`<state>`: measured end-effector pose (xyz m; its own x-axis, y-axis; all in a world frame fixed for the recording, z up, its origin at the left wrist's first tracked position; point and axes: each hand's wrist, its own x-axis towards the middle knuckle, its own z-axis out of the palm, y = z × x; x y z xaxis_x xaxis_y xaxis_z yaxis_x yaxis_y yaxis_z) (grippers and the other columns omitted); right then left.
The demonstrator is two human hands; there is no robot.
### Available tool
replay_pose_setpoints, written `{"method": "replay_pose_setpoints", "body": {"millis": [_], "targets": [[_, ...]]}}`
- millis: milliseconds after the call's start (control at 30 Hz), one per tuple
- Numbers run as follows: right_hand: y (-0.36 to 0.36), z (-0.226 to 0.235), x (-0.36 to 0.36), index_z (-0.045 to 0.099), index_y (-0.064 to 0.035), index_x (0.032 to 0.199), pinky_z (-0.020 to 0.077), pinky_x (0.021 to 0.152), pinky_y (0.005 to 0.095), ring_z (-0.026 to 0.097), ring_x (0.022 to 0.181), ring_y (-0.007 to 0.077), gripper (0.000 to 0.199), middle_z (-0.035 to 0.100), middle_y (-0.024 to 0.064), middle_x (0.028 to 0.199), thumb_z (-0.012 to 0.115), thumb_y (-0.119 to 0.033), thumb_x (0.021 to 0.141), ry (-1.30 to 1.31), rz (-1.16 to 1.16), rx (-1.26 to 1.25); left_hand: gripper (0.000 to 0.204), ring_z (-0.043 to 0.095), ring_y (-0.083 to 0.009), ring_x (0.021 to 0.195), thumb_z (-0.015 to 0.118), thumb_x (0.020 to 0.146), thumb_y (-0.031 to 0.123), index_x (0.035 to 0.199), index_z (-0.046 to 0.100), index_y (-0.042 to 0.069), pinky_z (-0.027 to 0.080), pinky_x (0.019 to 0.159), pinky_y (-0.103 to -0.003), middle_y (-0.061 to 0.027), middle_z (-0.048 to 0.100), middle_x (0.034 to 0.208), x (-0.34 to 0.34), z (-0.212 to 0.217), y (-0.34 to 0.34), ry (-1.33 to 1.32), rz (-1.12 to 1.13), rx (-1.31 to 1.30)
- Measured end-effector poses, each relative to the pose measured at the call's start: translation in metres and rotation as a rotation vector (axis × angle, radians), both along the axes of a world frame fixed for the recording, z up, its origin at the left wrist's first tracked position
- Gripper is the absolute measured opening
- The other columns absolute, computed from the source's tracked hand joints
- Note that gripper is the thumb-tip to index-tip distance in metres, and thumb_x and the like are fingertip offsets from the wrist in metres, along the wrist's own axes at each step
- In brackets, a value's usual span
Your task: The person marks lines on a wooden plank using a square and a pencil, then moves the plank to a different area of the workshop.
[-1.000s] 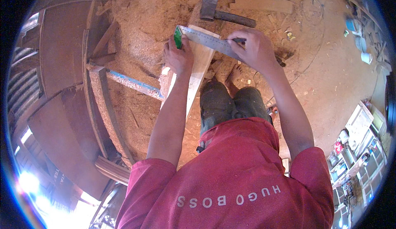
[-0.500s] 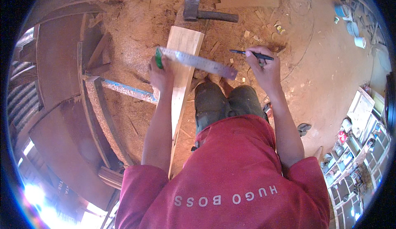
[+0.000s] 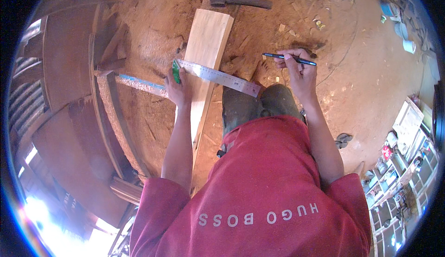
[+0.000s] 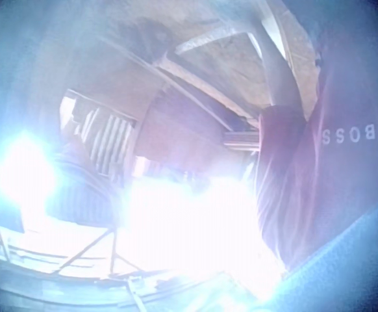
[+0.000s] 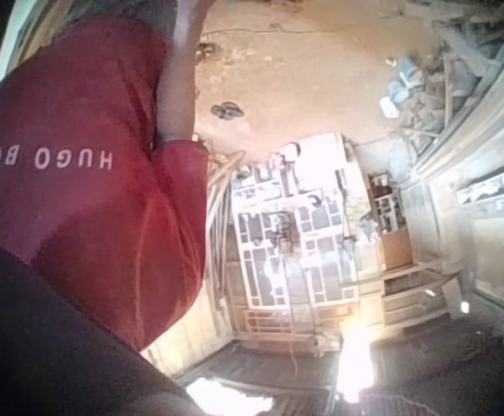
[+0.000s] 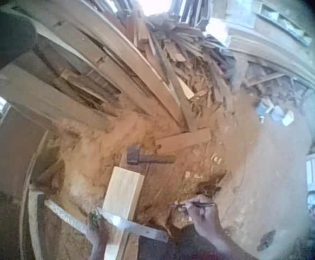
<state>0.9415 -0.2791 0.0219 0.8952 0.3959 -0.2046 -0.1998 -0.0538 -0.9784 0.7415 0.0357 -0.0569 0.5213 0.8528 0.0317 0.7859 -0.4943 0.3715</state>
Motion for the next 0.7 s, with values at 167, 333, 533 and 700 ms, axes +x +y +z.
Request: {"method": "replay_pose_setpoints", "body": {"millis": [167,333,533,700], "targets": [[0.002,0.004,-0.011,0.064,0.0039,0.109,0.0593,0.076,0.0273,0.073,0.091,0.0165,0.018,0.073,0.0136,0.105,0.057,-0.012,0.105,-0.019,-0.054,0.047,0.060,0.059,-0.0432,0.116,0.056,0.098,0.054,0.137,0.058,0.008,0.049,0.095,-0.052,-0.0225,0.061,0.126,-0.040,0.002,-0.001,0.059,0.005,-0.051],[0.002,0.012,-0.034,0.065,0.0038,0.108,0.0600,0.075,0.0279,0.074,0.091,0.0174,0.019,0.073,0.0140,0.105,0.056,-0.013,0.105,-0.021,-0.097,0.044,0.061,0.059,-0.0433,0.118,0.057,0.098,0.054,0.135,0.058,0.006,0.049,0.095,-0.052,-0.0219,0.060,0.129,-0.094,-0.007,0.002,0.062,-0.032,0.025],[0.005,0.010,-0.071,0.065,0.0037,0.105,0.0603,0.076,0.0300,0.074,0.088,0.0196,0.023,0.073,0.0144,0.102,0.056,-0.018,0.106,0.114,-0.165,0.147,0.062,0.061,-0.0435,0.114,0.057,0.097,0.056,0.132,0.061,0.005,0.051,0.091,-0.052,-0.0216,0.062,0.125,-0.048,-0.008,0.003,-0.082,-0.049,-0.051],[0.020,0.009,-0.105,0.062,0.0031,0.107,0.0601,0.079,0.0304,0.073,0.087,0.0186,0.012,0.073,0.0134,0.098,0.064,-0.007,0.100,-0.005,-0.207,0.146,0.062,0.062,-0.0436,0.109,0.057,0.096,0.057,0.133,0.061,0.007,0.052,0.087,-0.053,-0.0209,0.063,0.120,-0.045,-0.005,0.004,-0.029,-0.052,-0.011]]}}
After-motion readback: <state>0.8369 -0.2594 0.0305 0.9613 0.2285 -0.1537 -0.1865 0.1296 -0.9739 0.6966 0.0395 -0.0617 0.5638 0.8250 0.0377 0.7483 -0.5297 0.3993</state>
